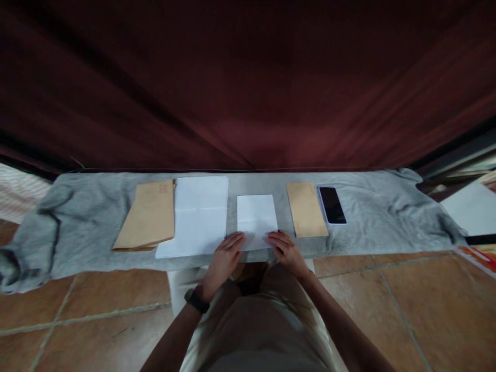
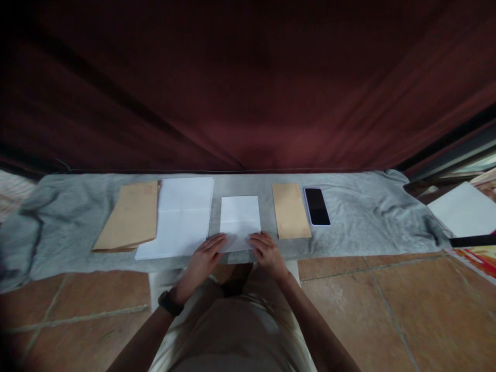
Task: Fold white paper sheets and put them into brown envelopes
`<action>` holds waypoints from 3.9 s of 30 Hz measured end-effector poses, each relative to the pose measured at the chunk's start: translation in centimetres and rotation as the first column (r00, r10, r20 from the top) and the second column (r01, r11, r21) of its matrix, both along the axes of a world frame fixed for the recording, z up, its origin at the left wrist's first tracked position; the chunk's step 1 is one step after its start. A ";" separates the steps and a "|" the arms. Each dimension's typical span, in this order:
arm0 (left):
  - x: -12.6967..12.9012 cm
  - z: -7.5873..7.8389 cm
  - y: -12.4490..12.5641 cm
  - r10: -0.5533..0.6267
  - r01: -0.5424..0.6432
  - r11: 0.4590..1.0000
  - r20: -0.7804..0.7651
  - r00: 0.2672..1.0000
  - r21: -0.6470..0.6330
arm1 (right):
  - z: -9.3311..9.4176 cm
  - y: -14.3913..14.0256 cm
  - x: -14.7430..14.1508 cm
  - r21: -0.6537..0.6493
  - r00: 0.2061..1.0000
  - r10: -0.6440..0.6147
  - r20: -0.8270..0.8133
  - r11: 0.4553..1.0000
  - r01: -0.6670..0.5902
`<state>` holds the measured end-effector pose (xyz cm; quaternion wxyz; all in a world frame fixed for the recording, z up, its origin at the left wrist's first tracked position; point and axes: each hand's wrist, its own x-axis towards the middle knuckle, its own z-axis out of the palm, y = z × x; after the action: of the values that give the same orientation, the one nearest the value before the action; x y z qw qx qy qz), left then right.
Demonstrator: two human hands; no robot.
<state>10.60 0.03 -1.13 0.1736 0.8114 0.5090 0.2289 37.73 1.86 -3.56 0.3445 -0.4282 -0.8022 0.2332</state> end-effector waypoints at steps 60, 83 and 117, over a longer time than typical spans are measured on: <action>4.0 3.7 11.3 0.482 -0.566 0.816 -0.401 0.779 -0.118 | 5.6 10.9 -3.9 -0.171 0.618 -0.448 0.646 0.705 0.689; 4.2 3.1 13.9 0.520 -0.598 0.797 -0.406 0.752 -0.088 | 1.2 6.5 -4.9 0.132 0.886 -0.204 0.416 0.978 0.164; 6.2 -0.3 5.4 0.136 -0.105 0.989 -0.367 0.920 0.103 | 2.1 7.5 -7.7 0.061 0.918 -0.161 0.361 0.987 0.149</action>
<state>16.81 5.48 -1.47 0.0261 0.8135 0.5720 0.1014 30.04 9.41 -1.41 0.2139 -0.5207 -0.8194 0.1086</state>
